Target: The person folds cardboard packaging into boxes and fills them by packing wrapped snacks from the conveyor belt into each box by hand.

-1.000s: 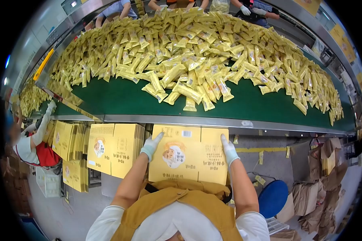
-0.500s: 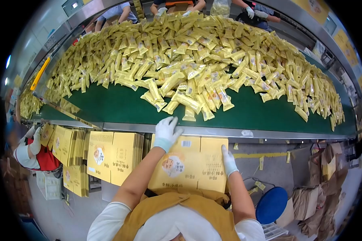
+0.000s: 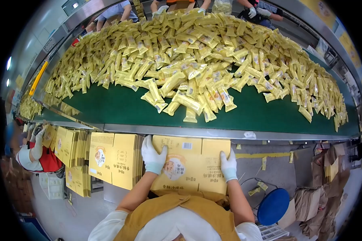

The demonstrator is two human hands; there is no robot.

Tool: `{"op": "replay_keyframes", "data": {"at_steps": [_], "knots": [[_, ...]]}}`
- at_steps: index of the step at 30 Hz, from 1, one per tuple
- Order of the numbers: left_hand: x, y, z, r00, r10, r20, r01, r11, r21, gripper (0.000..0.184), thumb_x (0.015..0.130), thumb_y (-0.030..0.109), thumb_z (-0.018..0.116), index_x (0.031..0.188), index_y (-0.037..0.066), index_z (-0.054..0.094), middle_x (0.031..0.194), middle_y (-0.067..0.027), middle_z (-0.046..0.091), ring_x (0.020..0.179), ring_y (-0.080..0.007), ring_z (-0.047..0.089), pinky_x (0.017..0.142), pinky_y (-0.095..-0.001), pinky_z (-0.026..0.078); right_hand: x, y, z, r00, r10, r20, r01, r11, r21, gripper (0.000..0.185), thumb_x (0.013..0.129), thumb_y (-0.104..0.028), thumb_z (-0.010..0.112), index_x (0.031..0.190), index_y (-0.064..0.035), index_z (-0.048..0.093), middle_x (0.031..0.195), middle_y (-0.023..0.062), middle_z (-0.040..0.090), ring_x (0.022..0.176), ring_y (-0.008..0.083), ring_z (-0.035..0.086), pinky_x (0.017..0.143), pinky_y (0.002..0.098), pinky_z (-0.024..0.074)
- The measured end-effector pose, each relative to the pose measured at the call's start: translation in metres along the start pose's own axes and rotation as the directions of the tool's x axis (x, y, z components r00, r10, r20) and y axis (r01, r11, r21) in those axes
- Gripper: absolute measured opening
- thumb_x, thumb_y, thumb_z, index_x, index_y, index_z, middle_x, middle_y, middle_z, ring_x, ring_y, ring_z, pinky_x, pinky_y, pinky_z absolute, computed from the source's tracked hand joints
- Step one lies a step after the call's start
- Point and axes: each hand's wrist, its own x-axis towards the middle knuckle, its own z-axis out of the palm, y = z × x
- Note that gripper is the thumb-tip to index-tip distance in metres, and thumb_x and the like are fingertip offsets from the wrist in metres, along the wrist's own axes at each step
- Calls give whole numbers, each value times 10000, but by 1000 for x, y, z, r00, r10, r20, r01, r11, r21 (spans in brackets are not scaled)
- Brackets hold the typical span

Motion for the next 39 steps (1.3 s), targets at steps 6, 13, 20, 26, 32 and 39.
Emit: {"op": "replay_keyframes", "data": {"at_steps": [6, 13, 20, 26, 32, 39], "knots": [[5, -18, -8, 864, -287, 413, 413, 874, -256, 782, 874, 460, 677, 1438, -23, 433, 1218, -256, 666, 1122, -400, 653, 950, -449, 512, -10, -12, -6, 993, 38, 114, -55, 987, 150, 898, 944, -390, 661, 1554, 67, 186, 1452, 235, 481, 1304, 264, 506, 1075, 334, 403], [-8, 23, -77, 957, -121, 264, 275, 667, -692, 528, 1012, 331, 539, 1392, -32, 481, 1167, -210, 699, 1066, -285, 685, 906, -382, 522, -47, -68, -36, 988, -145, 50, 122, 942, 314, 748, 989, -407, 554, 1521, 40, 279, 1451, 177, 470, 1327, 243, 459, 1121, 356, 341], [-18, 43, -167, 489, 754, 438, 288, 334, -898, 631, 1026, 464, 378, 1236, -73, 636, 1303, -261, 628, 1204, -401, 609, 1024, -451, 465, -70, -117, -96, 952, -253, -170, 305, 766, 566, 802, 1028, -646, 237, 1491, -12, 397, 1441, 197, 516, 1349, 284, 459, 1149, 400, 298], [-20, 80, -157, 57, 991, 120, -135, 127, -983, 747, 1028, 539, 218, 1185, -9, 700, 1405, -219, 559, 1332, -464, 470, 1134, -576, 278, -71, -120, -75, 950, -121, -287, 279, 743, 608, 761, 1061, -555, 310, 1550, 22, 235, 1556, 227, 360, 1453, 325, 337, 1198, 419, 242], [-15, 79, -144, 66, 998, -12, -367, 13, -930, 667, 1029, 398, 181, 1247, 11, 680, 1344, -163, 627, 1313, -394, 526, 1119, -538, 309, -104, -146, -73, 941, -161, -299, 305, 787, 536, 531, 1090, -398, 382, 1411, 22, 433, 1333, 101, 523, 1262, 202, 473, 1095, 325, 346], [-13, 87, -159, 100, 987, -129, -623, -39, -781, 566, 1009, 389, 295, 1035, 8, 714, 1177, -186, 687, 1141, -369, 644, 1010, -486, 465, -117, -170, -92, 988, -138, 63, 102, 914, 392, 550, 850, -102, 609, 1362, 20, 448, 1230, 101, 601, 1127, 192, 588, 1002, 326, 462]]}}
